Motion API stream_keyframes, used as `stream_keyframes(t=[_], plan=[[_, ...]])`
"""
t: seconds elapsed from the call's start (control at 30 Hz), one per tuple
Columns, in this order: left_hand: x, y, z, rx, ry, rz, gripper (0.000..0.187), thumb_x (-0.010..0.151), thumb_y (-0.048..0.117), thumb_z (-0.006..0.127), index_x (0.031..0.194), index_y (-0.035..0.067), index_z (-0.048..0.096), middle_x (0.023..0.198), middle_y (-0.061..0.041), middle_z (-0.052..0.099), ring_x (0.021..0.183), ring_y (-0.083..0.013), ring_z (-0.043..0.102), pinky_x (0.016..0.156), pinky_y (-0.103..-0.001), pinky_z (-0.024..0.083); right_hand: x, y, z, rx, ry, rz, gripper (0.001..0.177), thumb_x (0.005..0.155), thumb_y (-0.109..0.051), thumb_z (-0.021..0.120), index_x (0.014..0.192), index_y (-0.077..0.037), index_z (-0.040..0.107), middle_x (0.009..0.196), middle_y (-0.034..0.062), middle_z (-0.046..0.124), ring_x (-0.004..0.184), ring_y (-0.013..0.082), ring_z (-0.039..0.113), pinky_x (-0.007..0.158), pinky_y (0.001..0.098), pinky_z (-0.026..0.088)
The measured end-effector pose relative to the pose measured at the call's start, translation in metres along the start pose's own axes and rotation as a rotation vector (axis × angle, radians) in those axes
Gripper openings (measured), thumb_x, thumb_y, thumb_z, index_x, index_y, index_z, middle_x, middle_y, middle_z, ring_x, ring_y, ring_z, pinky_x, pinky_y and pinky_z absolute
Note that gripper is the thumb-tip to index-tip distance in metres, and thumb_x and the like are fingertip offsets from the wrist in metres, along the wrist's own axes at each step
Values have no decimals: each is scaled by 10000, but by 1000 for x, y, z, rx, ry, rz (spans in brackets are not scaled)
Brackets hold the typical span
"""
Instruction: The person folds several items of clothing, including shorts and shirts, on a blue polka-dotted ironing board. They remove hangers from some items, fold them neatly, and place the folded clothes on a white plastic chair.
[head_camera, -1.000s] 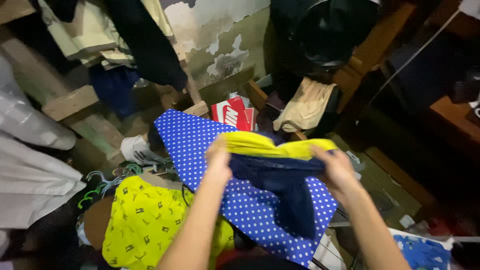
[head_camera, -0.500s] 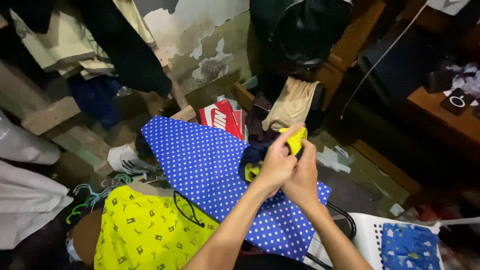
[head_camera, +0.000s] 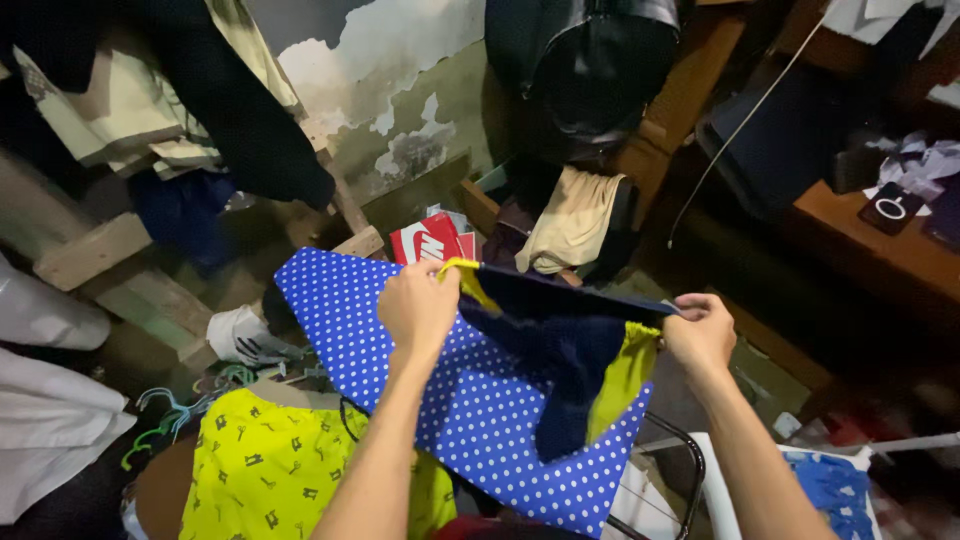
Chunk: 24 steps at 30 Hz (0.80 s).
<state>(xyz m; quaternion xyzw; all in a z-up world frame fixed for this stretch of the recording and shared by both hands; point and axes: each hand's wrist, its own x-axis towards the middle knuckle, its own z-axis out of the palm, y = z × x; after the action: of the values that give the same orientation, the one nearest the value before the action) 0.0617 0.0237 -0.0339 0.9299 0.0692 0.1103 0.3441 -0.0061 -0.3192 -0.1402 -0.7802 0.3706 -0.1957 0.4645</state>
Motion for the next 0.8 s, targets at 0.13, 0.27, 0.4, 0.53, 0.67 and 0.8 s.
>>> stream_keyframes(t=[0.13,0.27,0.4,0.53,0.67,0.8], plan=[[22,-23,9,91,51,167,246,768,349,792,779,103,780,944,-164,751,872,-361,714,763,-472,553,28,-27,-14,-52,-400,-183,317,707,67,723,994,-65,744,853,28,680,762,138,638,676,305,547],[54,-30,15,56,62,417,207,751,129,679,914,190,792,1065,-203,732,926,-404,705,785,-499,563,34,-86,-26,-64,-650,-225,224,766,107,717,954,-8,753,812,53,664,702,146,614,627,312,531],[78,-7,6,171,-225,347,375,811,101,629,1050,314,825,1013,-183,754,973,-398,712,872,-502,563,27,-150,-40,-253,-833,-223,172,849,25,648,956,-40,766,834,53,740,724,136,684,652,305,577],[94,22,-16,303,-423,302,357,748,198,703,1069,300,822,1025,-169,767,1006,-371,731,932,-447,574,27,-193,-50,-263,-896,-201,250,817,51,613,981,-51,772,873,47,764,752,137,700,670,325,588],[104,44,-34,318,-441,362,417,688,296,787,1103,257,788,1071,-154,759,1036,-360,720,948,-438,566,34,-207,-53,-232,-829,-257,181,827,22,682,981,-16,769,876,61,766,766,137,696,716,307,579],[110,51,-38,329,-348,264,405,729,308,745,1131,270,779,1107,-150,752,1062,-372,707,946,-472,561,42,-203,-53,-248,-616,-315,236,825,10,665,1014,-32,802,895,80,799,795,145,706,747,295,558]])
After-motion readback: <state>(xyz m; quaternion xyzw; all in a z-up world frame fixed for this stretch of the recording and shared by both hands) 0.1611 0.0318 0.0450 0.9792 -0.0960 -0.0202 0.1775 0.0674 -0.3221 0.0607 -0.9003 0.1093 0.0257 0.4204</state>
